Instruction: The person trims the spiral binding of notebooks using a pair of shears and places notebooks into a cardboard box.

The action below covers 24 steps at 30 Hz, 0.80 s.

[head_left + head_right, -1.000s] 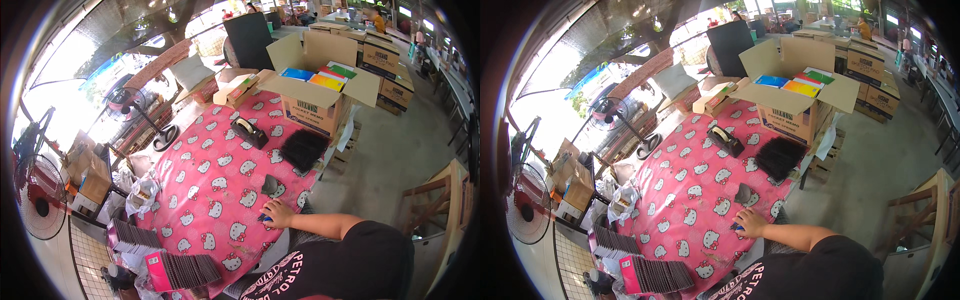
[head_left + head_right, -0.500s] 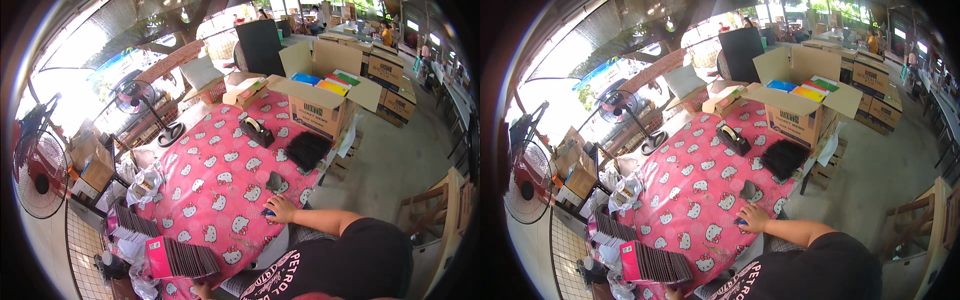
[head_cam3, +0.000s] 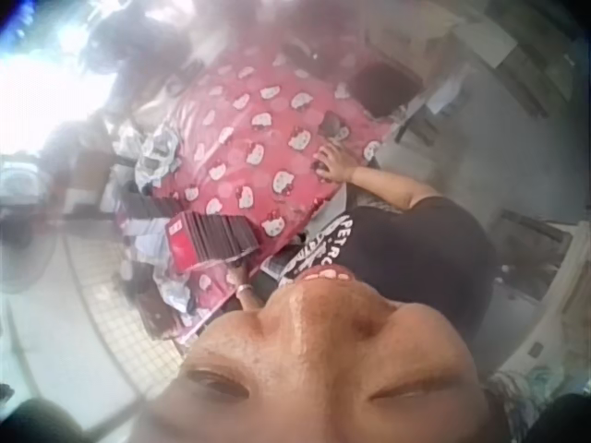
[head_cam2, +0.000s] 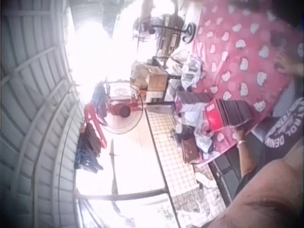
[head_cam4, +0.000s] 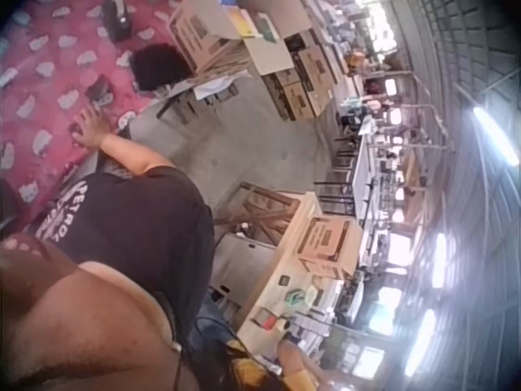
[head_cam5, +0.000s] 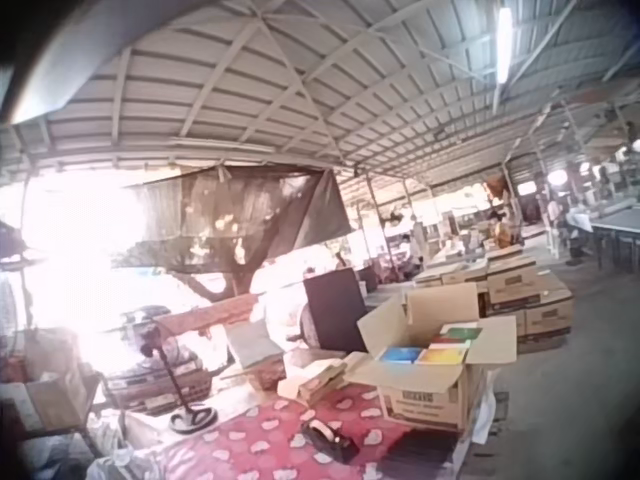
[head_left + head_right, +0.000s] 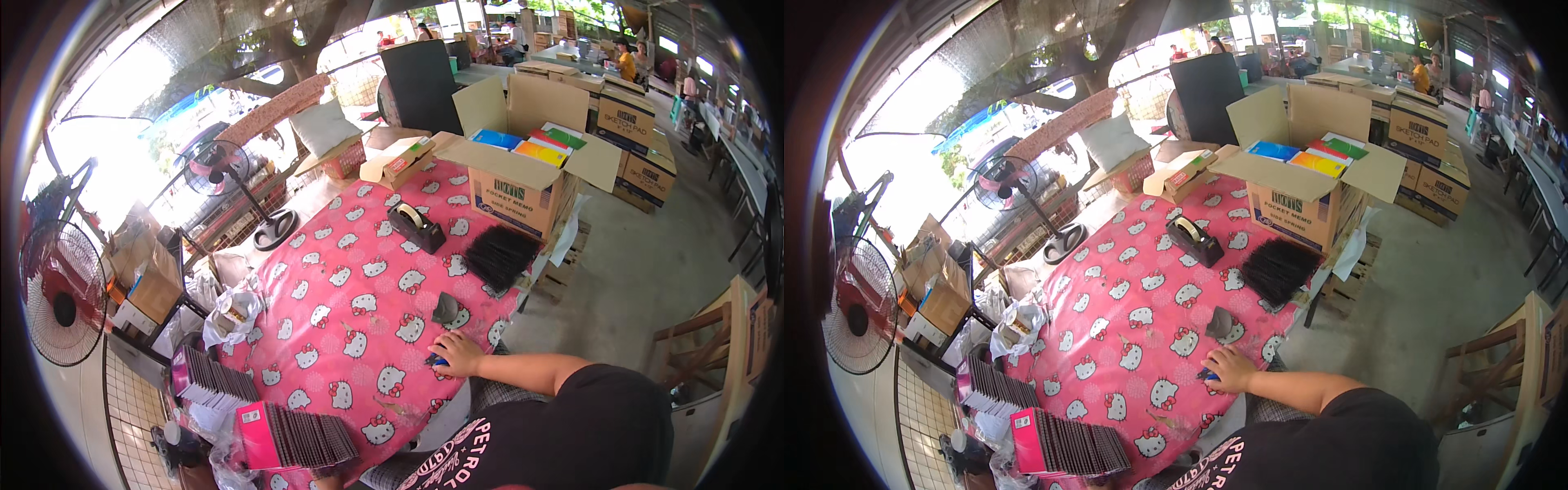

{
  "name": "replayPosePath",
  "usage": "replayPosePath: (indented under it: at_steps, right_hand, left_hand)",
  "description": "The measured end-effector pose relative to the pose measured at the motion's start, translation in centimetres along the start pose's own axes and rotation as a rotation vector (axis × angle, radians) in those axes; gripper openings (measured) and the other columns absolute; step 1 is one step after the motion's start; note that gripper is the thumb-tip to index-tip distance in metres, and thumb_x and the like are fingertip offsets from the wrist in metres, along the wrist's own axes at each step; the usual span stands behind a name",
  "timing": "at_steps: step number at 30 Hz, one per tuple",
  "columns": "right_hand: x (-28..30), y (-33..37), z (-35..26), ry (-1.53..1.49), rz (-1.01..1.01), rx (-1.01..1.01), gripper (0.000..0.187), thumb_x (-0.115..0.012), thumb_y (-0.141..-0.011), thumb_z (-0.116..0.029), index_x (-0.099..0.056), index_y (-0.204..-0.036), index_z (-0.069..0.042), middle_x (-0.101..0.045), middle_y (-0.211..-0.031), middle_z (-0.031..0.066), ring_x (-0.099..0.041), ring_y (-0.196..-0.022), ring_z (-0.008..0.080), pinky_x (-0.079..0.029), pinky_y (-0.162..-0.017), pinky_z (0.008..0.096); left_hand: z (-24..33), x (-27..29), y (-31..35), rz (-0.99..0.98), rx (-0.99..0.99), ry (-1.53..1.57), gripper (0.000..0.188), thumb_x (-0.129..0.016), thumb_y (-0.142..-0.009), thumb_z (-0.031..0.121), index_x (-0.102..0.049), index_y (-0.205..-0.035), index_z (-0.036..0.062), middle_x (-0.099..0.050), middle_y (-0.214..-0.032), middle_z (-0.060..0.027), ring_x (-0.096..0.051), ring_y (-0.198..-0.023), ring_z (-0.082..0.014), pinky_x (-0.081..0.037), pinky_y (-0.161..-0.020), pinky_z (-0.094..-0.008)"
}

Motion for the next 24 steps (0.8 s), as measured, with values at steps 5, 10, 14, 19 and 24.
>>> replayPosePath:
  at_steps: [5,10,14,19,24]
  right_hand:
    - [0.0,0.0,-0.1,-0.025,-0.035,-0.019,0.055,-0.067,-0.081,-0.044,-0.058,-0.123,-0.010,-0.055,-0.120,0.0107,-0.049,-0.119,0.0296,-0.033,-0.108,0.0470]
    - [0.2,-0.4,-0.6,-0.036,-0.021,-0.002,0.054,-0.066,-0.082,-0.045,-0.058,-0.123,-0.010,-0.055,-0.119,0.0105,-0.050,-0.118,0.0295,-0.033,-0.107,0.0470]
    - [0.3,-0.1,-0.3,0.000,-0.001,-0.001,0.054,-0.067,-0.082,-0.046,-0.059,-0.122,-0.011,-0.056,-0.119,0.0110,-0.051,-0.117,0.0296,-0.033,-0.107,0.0480]
    - [0.3,-0.4,-0.4,0.024,-0.022,-0.001,0.054,-0.066,-0.082,-0.050,-0.061,-0.120,-0.011,-0.057,-0.119,0.0099,-0.051,-0.118,0.0284,-0.033,-0.107,0.0459]
    - [0.2,-0.5,-0.5,0.033,-0.006,0.012,0.054,-0.065,-0.082,-0.049,-0.061,-0.120,-0.012,-0.057,-0.118,0.0097,-0.052,-0.117,0.0284,-0.034,-0.106,0.0462]
  left_hand:
    - [-0.9,-0.2,-0.3,0.081,-0.107,-0.011,0.076,-0.061,-0.079,0.065,-0.061,-0.123,0.0026,-0.072,-0.087,-0.0225,-0.070,-0.081,-0.0432,-0.053,-0.072,-0.0547]
    - [-2.2,-1.4,-1.6,-0.048,-0.130,-0.071,0.069,-0.061,-0.081,0.062,-0.064,-0.117,0.0030,-0.072,-0.092,-0.0222,-0.068,-0.086,-0.0430,-0.052,-0.076,-0.0539]
    - [-1.6,-2.1,-1.9,-0.060,-0.230,-0.039,0.066,-0.060,-0.083,0.061,-0.065,-0.116,0.0037,-0.071,-0.098,-0.0222,-0.067,-0.091,-0.0427,-0.051,-0.081,-0.0533]
    - [-1.5,-2.7,-2.3,-0.039,-0.329,-0.007,0.063,-0.059,-0.084,0.059,-0.066,-0.115,0.0046,-0.070,-0.104,-0.0221,-0.066,-0.098,-0.0424,-0.050,-0.086,-0.0526]
    - [-1.1,-2.2,-2.8,0.000,-0.491,0.010,0.059,-0.058,-0.086,0.057,-0.066,-0.114,0.0054,-0.069,-0.111,-0.0220,-0.064,-0.104,-0.0420,-0.049,-0.092,-0.0519]
Point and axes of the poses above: each hand's wrist, its own y-axis away from the middle knuckle, its own x-axis out of the back of the hand, z = x × y, the point moved 7 cm from there along -y, towards the middle knuckle
